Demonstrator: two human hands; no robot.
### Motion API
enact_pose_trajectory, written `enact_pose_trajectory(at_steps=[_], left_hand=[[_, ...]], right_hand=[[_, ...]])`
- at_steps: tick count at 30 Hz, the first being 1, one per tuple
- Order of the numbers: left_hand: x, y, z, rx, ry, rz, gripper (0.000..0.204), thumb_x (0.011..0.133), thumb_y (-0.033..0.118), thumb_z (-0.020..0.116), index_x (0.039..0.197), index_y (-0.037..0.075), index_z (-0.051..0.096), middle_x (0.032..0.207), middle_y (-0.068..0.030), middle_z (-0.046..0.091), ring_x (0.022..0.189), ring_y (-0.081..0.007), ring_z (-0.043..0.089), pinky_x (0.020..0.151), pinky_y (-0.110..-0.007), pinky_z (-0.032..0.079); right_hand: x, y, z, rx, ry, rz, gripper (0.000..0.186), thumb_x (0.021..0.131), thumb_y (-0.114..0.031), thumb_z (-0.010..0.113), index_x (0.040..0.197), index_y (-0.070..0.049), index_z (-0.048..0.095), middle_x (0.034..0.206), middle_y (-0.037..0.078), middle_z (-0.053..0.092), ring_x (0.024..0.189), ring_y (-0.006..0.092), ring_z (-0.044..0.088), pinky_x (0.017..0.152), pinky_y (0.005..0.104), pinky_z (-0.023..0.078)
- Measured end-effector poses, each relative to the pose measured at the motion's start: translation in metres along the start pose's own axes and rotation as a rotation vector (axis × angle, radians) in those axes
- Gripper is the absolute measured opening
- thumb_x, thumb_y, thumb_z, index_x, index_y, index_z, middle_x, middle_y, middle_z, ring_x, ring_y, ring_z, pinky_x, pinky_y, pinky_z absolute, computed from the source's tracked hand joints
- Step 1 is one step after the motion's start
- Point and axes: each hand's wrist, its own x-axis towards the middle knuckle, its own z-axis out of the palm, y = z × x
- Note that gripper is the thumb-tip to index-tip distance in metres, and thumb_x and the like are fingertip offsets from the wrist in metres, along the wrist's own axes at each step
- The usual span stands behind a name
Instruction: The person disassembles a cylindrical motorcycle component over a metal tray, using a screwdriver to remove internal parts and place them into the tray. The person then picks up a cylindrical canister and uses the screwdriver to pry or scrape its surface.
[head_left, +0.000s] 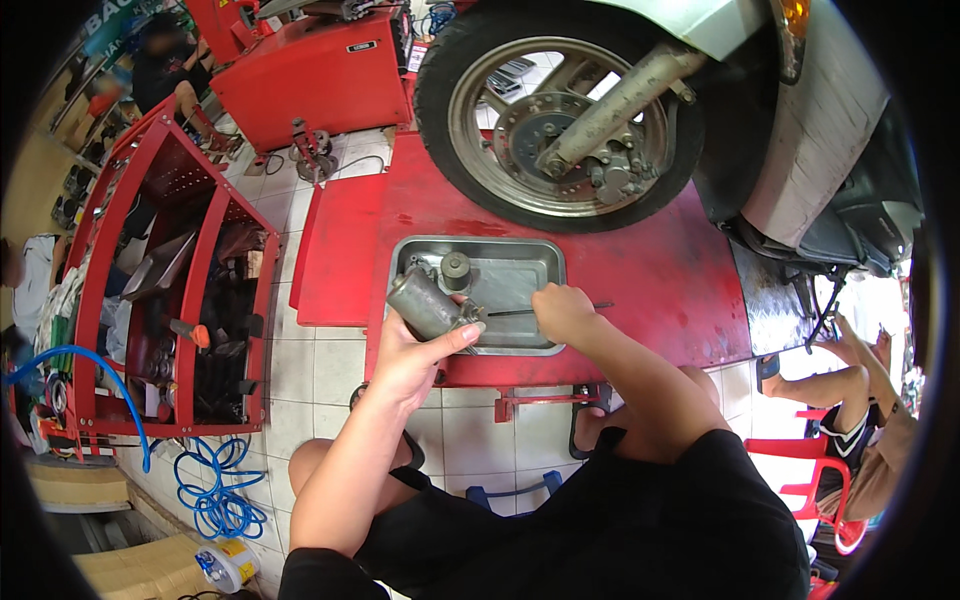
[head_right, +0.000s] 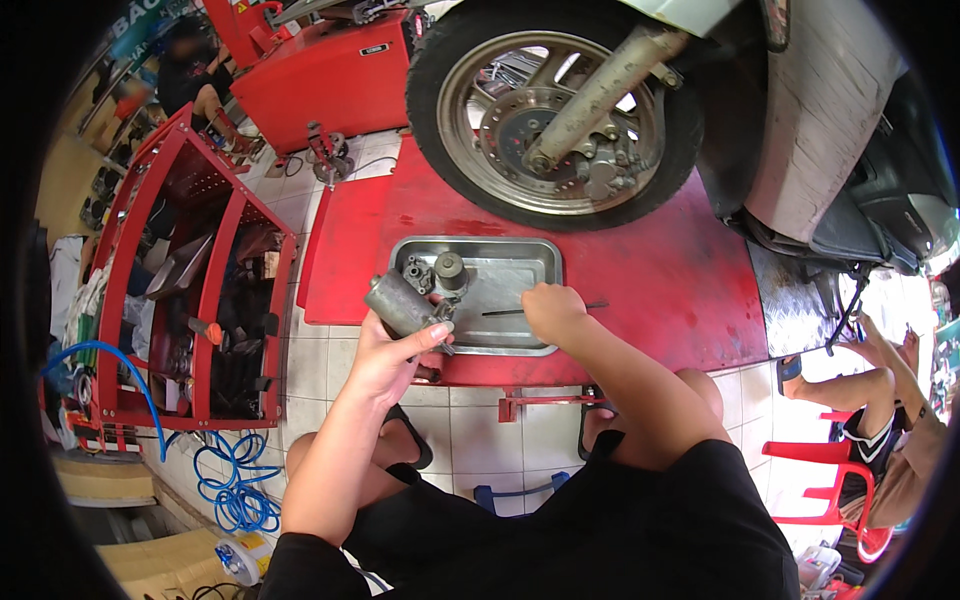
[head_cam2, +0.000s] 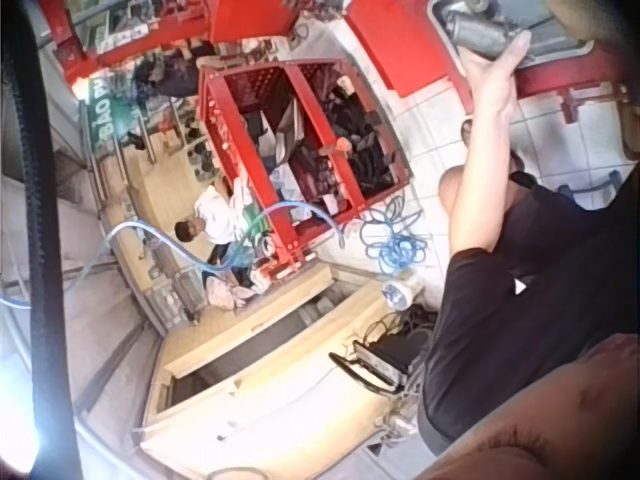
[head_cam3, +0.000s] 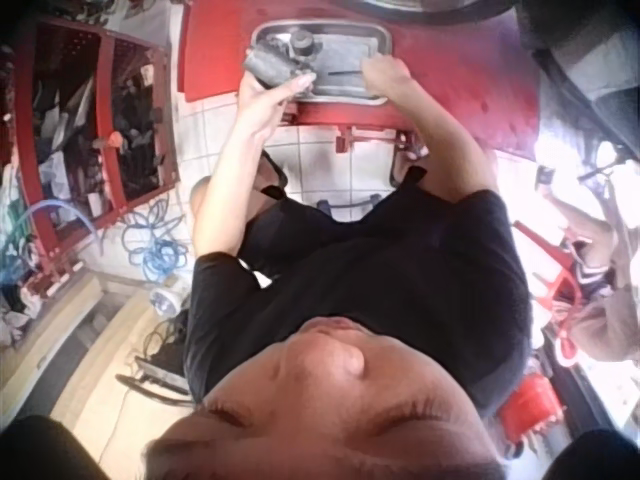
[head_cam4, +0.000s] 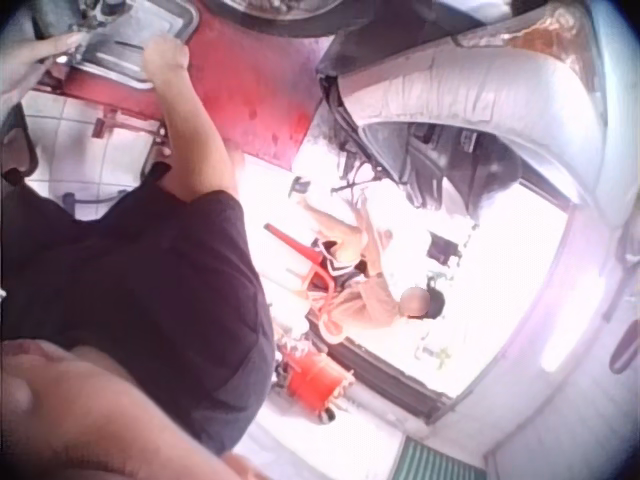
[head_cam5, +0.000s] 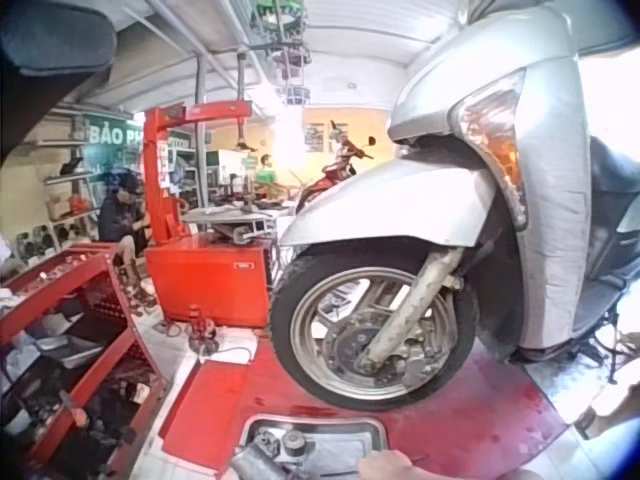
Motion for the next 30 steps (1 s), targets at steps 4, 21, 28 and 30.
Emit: enact_pose_trajectory(at_steps=[4,21,28,30], left_hand=[[0.001,-0.002,-0.002,-0.018,-0.034,0.016,0.058,0.077,-0.005,0.087,0.124,0.004,0.055,0.117,-0.0066,0.064,0.107,-0.0171,0.066,0.093,-0.036,0.057],[0.004,-0.010,-0.002,0.452,-0.336,0.322,0.088,0.049,0.015,0.106,0.120,0.009,0.054,0.117,-0.0082,0.066,0.110,-0.0180,0.062,0.094,-0.037,0.052],[-0.009,-0.009,0.013,0.625,-0.369,0.331,0.074,0.055,0.023,0.103,0.113,0.008,0.061,0.110,-0.0027,0.062,0.101,-0.0148,0.062,0.093,-0.033,0.050],[-0.012,-0.007,0.015,0.685,-0.359,0.346,0.070,0.057,0.024,0.100,0.112,0.008,0.061,0.109,-0.0034,0.062,0.100,-0.0154,0.062,0.091,-0.032,0.050]], right_hand=[[0.003,0.000,0.004,-0.019,0.006,0.000,0.017,0.082,-0.005,0.068,0.097,-0.003,0.076,0.103,0.020,0.075,0.098,0.0373,0.075,0.080,0.0467,0.062],[-0.032,0.008,-0.072,0.902,0.290,-0.260,0.025,0.076,-0.015,0.078,0.096,0.000,0.075,0.083,0.012,0.076,0.077,0.0205,0.072,0.070,0.0347,0.055],[-0.075,-0.010,-0.092,1.212,0.025,-0.513,0.018,0.087,-0.010,0.084,0.100,-0.002,0.075,0.070,-0.010,0.050,0.060,0.0024,0.028,0.053,0.0259,0.024],[-0.081,-0.015,-0.095,1.168,0.021,-0.571,0.020,0.085,-0.013,0.086,0.098,-0.002,0.075,0.071,-0.009,0.052,0.059,0.0024,0.029,0.053,0.0255,0.024]])
